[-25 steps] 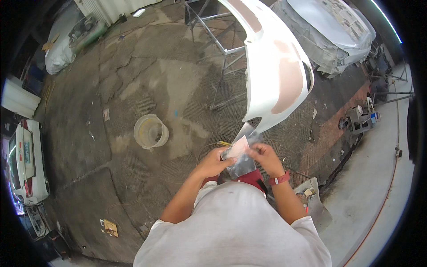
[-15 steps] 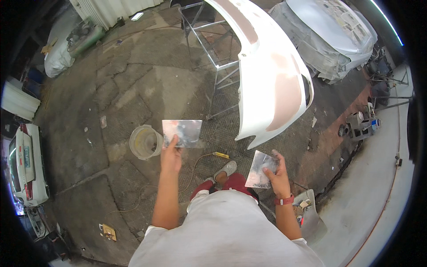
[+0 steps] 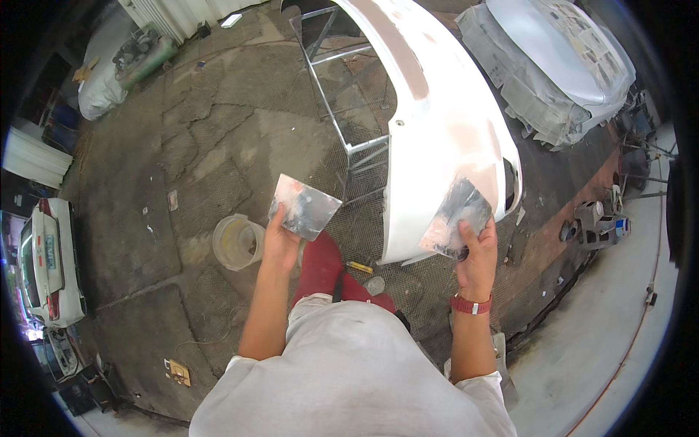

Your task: The person sands a white car bumper with sandpaper, smoothing the surface. They then apply a filler paste to the bumper using a putty knife and continue sanding the treated areas.

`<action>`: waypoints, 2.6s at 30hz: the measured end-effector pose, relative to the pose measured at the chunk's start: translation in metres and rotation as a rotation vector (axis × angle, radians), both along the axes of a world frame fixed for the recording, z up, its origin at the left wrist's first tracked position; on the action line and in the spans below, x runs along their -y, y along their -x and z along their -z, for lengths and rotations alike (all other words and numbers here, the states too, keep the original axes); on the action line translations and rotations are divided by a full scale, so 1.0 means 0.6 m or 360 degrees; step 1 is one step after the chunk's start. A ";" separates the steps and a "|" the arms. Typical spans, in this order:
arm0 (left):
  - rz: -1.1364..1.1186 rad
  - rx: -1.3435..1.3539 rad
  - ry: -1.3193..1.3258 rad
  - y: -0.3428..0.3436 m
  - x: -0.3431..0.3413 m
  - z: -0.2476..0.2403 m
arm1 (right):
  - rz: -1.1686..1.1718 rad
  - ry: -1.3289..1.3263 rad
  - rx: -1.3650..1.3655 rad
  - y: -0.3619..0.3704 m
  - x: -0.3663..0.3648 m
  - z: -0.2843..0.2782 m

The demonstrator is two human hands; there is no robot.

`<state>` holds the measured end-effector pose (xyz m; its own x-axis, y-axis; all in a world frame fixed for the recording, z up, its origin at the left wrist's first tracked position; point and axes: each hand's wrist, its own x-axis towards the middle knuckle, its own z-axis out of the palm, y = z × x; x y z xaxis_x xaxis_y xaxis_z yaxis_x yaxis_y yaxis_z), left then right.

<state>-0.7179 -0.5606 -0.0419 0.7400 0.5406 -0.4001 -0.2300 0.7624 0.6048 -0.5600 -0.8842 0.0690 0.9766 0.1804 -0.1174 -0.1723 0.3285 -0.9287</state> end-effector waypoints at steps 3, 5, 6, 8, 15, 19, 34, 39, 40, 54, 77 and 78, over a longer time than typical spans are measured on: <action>0.0130 0.0022 0.0082 -0.098 -0.065 -0.009 | -0.0020 0.0185 0.0181 -0.083 -0.066 -0.020; 0.0246 0.0001 0.0143 -0.174 -0.116 -0.026 | -0.0013 0.0402 0.0348 -0.144 -0.121 -0.028; 0.0285 0.0067 0.0171 -0.222 -0.155 -0.026 | -0.0034 0.0545 0.0402 -0.176 -0.173 -0.062; 0.0390 0.0202 0.0242 -0.330 -0.233 -0.019 | -0.0007 0.0682 0.0510 -0.250 -0.257 -0.076; 0.0495 0.0818 0.0627 -0.738 -0.408 -0.033 | 0.0076 0.1782 0.1501 -0.605 -0.567 -0.084; 0.0290 0.0823 0.1144 -0.901 -0.451 0.023 | -0.0018 0.2263 0.1488 -0.770 -0.747 -0.059; 0.0576 0.0599 0.1404 -0.997 -0.434 0.053 | -0.0456 0.2762 0.1554 -1.059 -0.967 0.023; 0.0585 0.0696 0.1396 -0.998 -0.433 0.061 | -0.0431 0.2803 0.1677 -1.053 -0.981 0.030; 0.0584 0.0726 0.1402 -0.999 -0.432 0.064 | -0.0432 0.2834 0.1681 -1.049 -0.986 0.031; 0.0653 0.0714 0.1364 -0.995 -0.439 0.055 | -0.0520 0.2770 0.1545 -1.083 -0.979 0.029; 0.0612 0.0705 0.1418 -1.003 -0.427 0.075 | -0.0372 0.2856 0.1533 -1.092 -0.982 0.033; 0.0593 0.0702 0.1419 -1.004 -0.430 0.077 | -0.0311 0.2893 0.1480 -1.081 -1.000 0.032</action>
<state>-0.1152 -0.3024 -0.0883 0.9748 -0.1064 -0.1960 0.0467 0.9568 -0.2871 0.0887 -0.2839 0.0497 0.8225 0.5423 0.1716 0.5351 -0.8400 0.0900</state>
